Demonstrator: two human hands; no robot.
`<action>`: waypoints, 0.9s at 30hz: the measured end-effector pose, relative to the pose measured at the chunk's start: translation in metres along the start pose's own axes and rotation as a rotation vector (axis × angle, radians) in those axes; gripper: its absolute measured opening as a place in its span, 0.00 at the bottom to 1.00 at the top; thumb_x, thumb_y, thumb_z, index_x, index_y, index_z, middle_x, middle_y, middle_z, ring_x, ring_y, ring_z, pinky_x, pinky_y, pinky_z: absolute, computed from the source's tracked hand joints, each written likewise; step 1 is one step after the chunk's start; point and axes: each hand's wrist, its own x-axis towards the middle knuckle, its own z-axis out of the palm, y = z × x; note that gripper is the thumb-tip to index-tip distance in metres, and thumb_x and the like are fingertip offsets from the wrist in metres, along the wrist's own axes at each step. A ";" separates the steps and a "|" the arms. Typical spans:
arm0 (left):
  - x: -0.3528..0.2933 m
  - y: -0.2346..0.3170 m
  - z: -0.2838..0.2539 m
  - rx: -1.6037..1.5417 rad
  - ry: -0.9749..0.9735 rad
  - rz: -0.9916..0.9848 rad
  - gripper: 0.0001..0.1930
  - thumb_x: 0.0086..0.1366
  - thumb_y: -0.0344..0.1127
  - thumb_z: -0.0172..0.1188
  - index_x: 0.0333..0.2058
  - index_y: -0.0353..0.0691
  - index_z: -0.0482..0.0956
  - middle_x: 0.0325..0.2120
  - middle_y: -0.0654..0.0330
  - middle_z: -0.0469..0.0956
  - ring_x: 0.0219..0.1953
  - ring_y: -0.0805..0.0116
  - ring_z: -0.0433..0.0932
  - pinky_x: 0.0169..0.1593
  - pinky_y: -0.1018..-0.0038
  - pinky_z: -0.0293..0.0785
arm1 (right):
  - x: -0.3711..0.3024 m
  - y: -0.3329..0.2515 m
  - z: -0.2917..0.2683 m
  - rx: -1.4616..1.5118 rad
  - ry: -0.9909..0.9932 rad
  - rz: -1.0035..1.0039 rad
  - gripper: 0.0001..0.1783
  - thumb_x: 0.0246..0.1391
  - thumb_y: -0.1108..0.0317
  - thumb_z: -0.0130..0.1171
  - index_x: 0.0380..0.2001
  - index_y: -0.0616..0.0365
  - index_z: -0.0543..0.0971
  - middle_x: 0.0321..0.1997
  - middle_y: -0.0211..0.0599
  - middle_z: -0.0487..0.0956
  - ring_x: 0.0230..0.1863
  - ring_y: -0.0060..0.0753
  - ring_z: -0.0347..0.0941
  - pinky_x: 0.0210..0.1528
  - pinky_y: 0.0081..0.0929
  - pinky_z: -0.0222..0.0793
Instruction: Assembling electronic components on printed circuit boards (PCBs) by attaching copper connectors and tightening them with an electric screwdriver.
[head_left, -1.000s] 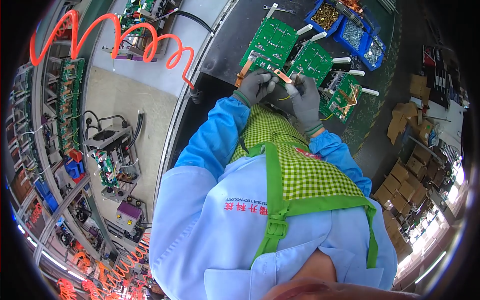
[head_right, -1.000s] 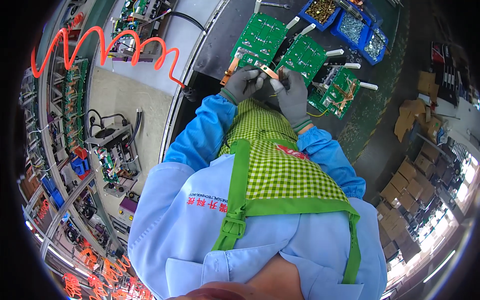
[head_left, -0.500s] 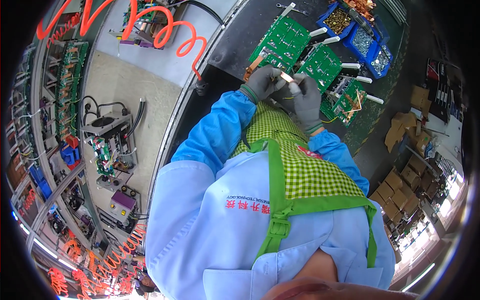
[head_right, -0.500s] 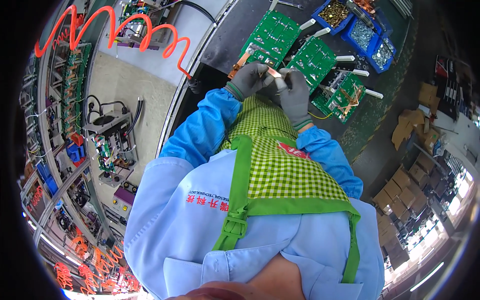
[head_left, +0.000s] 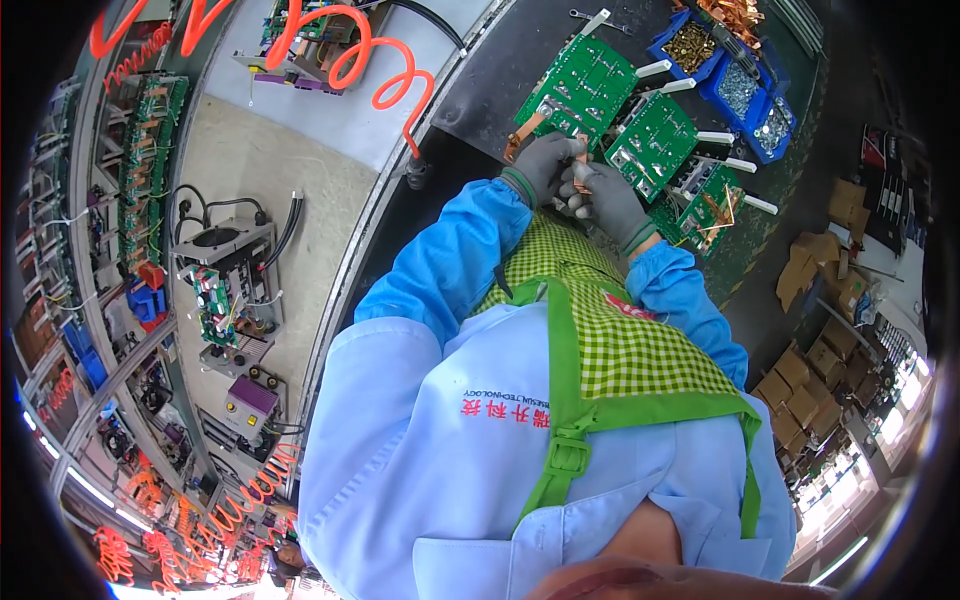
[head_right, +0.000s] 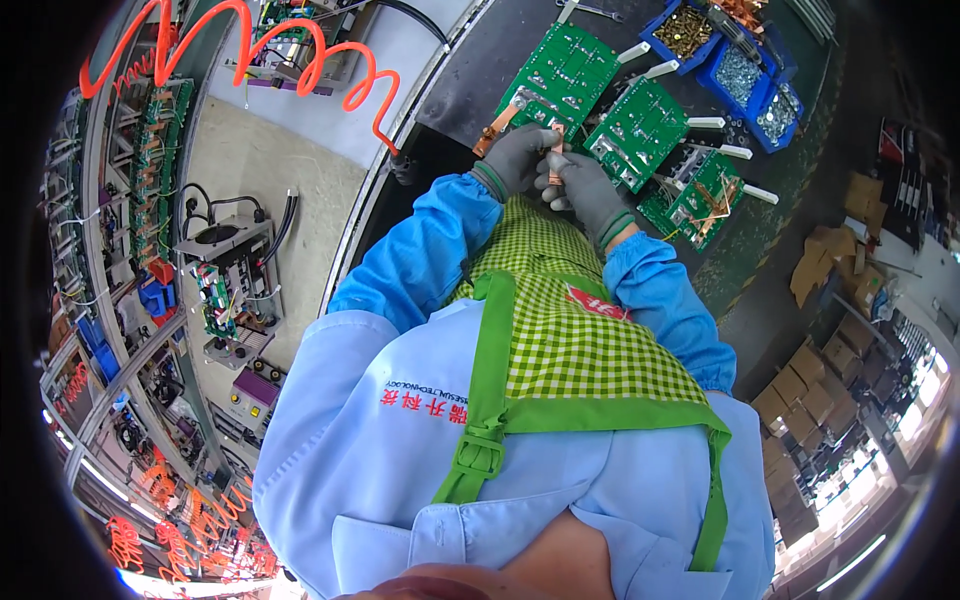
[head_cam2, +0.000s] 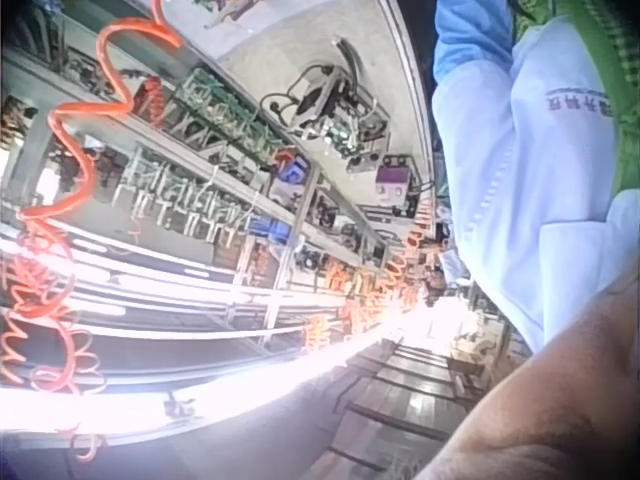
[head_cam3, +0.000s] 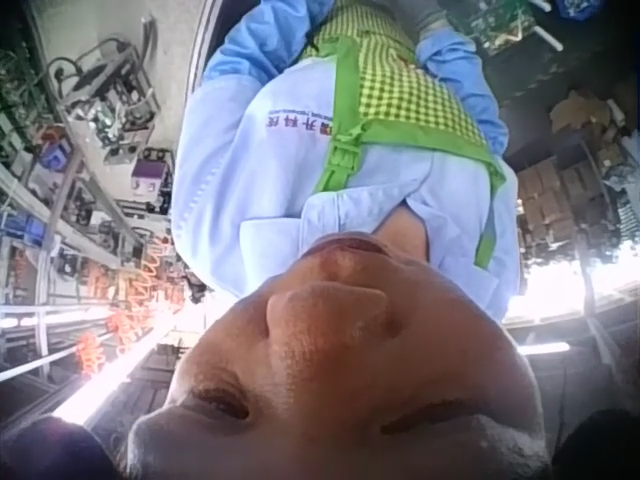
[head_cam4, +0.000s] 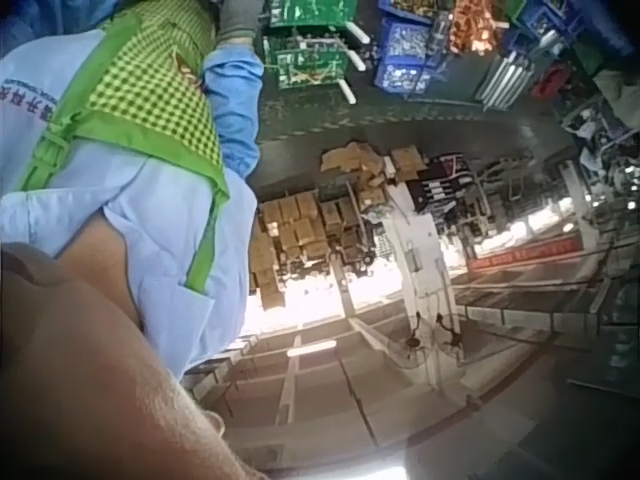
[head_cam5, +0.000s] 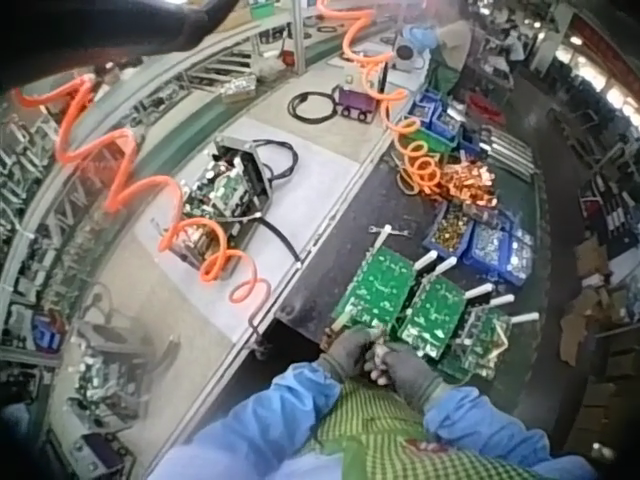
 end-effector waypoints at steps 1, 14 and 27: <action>0.000 0.000 0.001 0.023 0.025 -0.007 0.09 0.60 0.35 0.51 0.31 0.35 0.70 0.16 0.60 0.69 0.15 0.72 0.66 0.19 0.73 0.65 | 0.004 0.004 -0.001 0.043 0.000 -0.007 0.16 0.59 0.56 0.47 0.39 0.57 0.72 0.28 0.29 0.75 0.25 0.17 0.69 0.23 0.13 0.65; -0.001 -0.007 0.014 0.407 0.300 0.095 0.13 0.61 0.39 0.54 0.36 0.33 0.72 0.27 0.57 0.75 0.25 0.70 0.73 0.29 0.74 0.72 | 0.013 0.012 0.000 0.036 0.029 0.081 0.22 0.61 0.49 0.40 0.39 0.58 0.71 0.28 0.33 0.76 0.23 0.22 0.72 0.22 0.18 0.69; 0.015 -0.028 -0.006 0.781 0.309 0.463 0.14 0.62 0.36 0.50 0.45 0.36 0.69 0.39 0.54 0.72 0.39 0.64 0.73 0.44 0.71 0.70 | -0.019 -0.069 -0.002 -1.043 0.176 -1.019 0.13 0.46 0.63 0.58 0.38 0.50 0.77 0.44 0.31 0.74 0.44 0.35 0.70 0.44 0.31 0.66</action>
